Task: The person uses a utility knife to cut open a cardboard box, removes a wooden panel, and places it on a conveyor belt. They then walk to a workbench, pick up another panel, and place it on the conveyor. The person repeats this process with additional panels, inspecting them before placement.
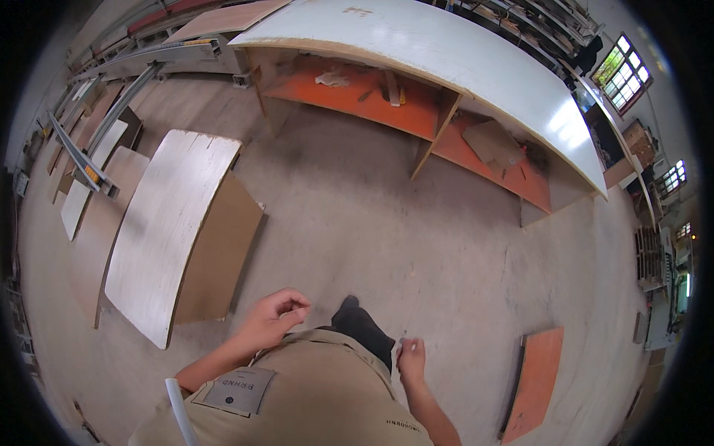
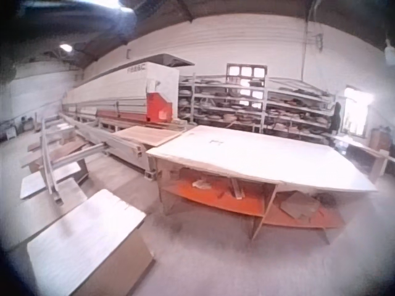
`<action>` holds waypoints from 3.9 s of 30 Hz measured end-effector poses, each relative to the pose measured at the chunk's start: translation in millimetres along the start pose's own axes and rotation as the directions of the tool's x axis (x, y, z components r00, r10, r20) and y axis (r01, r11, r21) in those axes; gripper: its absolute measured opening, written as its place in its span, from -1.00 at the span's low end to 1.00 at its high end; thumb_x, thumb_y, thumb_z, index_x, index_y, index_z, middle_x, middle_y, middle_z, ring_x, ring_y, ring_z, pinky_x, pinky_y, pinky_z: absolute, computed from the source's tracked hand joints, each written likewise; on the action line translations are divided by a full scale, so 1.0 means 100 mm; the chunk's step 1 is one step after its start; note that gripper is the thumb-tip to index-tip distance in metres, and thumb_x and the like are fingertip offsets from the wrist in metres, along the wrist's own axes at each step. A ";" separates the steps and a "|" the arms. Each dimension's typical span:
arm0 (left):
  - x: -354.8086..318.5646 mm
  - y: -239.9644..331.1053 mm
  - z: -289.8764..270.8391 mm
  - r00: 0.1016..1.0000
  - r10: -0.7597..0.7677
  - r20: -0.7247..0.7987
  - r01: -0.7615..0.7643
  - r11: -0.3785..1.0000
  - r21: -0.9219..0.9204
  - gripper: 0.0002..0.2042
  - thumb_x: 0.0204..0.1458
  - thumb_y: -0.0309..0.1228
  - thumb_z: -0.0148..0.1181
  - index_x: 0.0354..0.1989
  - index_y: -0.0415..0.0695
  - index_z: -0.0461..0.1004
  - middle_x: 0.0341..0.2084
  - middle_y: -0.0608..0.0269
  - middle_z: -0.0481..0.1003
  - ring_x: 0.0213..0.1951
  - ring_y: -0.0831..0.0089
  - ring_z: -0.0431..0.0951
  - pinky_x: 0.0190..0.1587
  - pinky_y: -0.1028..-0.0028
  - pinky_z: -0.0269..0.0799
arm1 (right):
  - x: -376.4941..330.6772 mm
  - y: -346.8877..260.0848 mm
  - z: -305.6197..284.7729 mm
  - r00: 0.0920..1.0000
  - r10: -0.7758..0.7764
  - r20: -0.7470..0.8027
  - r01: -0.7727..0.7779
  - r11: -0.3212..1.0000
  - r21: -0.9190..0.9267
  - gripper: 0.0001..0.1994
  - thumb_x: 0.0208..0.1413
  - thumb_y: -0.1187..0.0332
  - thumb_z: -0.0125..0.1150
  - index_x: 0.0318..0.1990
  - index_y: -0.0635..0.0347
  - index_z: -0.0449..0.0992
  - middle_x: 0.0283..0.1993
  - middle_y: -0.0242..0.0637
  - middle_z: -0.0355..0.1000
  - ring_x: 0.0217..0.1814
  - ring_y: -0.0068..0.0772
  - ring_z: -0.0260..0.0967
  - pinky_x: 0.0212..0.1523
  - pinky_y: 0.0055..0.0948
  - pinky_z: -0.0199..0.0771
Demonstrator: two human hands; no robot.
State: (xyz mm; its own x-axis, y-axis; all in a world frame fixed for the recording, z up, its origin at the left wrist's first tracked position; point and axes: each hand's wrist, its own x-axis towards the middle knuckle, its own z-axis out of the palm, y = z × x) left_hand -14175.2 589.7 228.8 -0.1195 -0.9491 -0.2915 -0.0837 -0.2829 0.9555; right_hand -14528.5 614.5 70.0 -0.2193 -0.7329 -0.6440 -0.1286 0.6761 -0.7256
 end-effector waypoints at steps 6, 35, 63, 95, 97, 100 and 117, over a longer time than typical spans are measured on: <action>1.17 0.36 0.36 0.982 0.079 0.174 -0.078 0.997 -0.011 -0.64 0.27 -0.23 0.07 0.10 -0.24 0.36 -0.21 0.19 0.49 -0.21 0.41 0.51 -0.06 0.38 0.45 | 0.27 -2.52 0.95 0.856 -0.470 0.215 0.227 0.716 0.660 -0.88 0.37 0.29 -0.05 -0.18 0.11 0.31 -0.19 -0.17 0.49 -0.23 -0.42 0.32 -0.04 -0.42 0.30; 3.33 2.64 -1.20 0.319 0.876 -0.361 -0.928 0.211 -0.307 -0.46 0.35 0.07 -0.61 -0.40 -0.05 0.21 -0.42 0.08 0.39 -0.37 0.06 0.45 -0.01 0.01 0.27 | 1.02 -5.93 2.60 -0.124 -0.754 0.645 0.740 0.363 0.566 -0.85 -0.02 0.30 0.31 -0.43 0.12 0.48 -0.57 -0.27 0.44 -0.55 -0.06 0.41 -0.55 -0.27 0.39; 3.36 2.87 -1.07 0.180 0.858 -0.481 -0.959 0.045 -0.278 -0.43 0.37 -0.03 -0.67 -0.36 -0.12 0.28 -0.55 0.13 0.43 -0.53 0.18 0.46 -0.16 0.13 0.40 | 0.80 -6.14 2.39 -0.218 -0.764 0.607 0.912 0.062 0.406 -0.74 -0.14 0.06 0.40 -0.57 -0.14 0.42 -0.57 -0.50 0.14 -0.67 -0.49 0.18 -0.72 -0.42 0.15; 3.10 2.68 -2.52 0.168 0.984 0.057 -0.968 0.153 0.197 -0.54 0.32 0.12 -0.23 0.25 0.31 0.39 -0.19 -0.10 0.63 -0.35 0.15 0.66 -0.28 0.33 0.53 | 3.03 -3.74 1.45 0.858 -0.283 0.428 0.486 0.718 -0.498 -0.77 0.02 0.40 0.39 -0.13 0.16 0.68 -0.55 -0.45 0.41 -0.53 -0.68 0.20 -0.50 -0.55 0.25; 3.24 2.54 -2.34 0.097 0.978 -0.184 -0.935 0.153 0.320 -0.56 0.32 0.11 -0.21 0.24 0.29 0.39 -0.28 -0.08 0.65 -0.39 0.19 0.65 -0.32 0.35 0.51 | 3.15 -3.77 1.60 0.829 -0.317 0.462 0.536 0.687 -0.490 -0.76 0.00 0.43 0.37 -0.13 0.18 0.68 -0.43 -0.26 0.50 -0.45 -0.47 0.37 -0.39 -0.45 0.37; 3.42 2.56 -2.40 0.074 0.960 -0.269 -0.908 0.176 0.379 -0.55 0.32 0.10 -0.20 0.26 0.27 0.38 -0.40 -0.02 0.66 -0.41 0.23 0.65 -0.36 0.39 0.49 | 3.53 -3.66 1.88 0.717 -0.473 0.512 0.696 0.519 -0.496 -0.77 -0.05 0.51 0.32 -0.18 0.24 0.65 -0.25 0.03 0.57 -0.27 -0.01 0.56 -0.17 -0.28 0.56; 4.86 2.20 -4.01 -0.008 0.888 -0.459 -0.695 0.325 0.641 -0.60 0.31 -0.22 -0.32 0.07 -0.29 0.26 -0.31 -0.14 0.54 -0.45 0.23 0.57 -0.49 0.35 0.54 | 5.38 -4.84 3.70 0.553 -0.395 0.733 0.794 -0.015 -0.607 -0.83 -0.08 0.47 0.16 -0.35 0.17 0.67 -0.26 -0.04 0.52 -0.30 0.05 0.50 -0.15 -0.11 0.54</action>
State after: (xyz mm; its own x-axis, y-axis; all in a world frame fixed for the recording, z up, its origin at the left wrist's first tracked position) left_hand -13855.0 10.5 315.2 0.3811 -0.3074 0.8719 -0.5784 0.6565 0.4842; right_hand -14226.1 -135.0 -15.3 0.6385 -0.7288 -0.2472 -0.7598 -0.5459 -0.3533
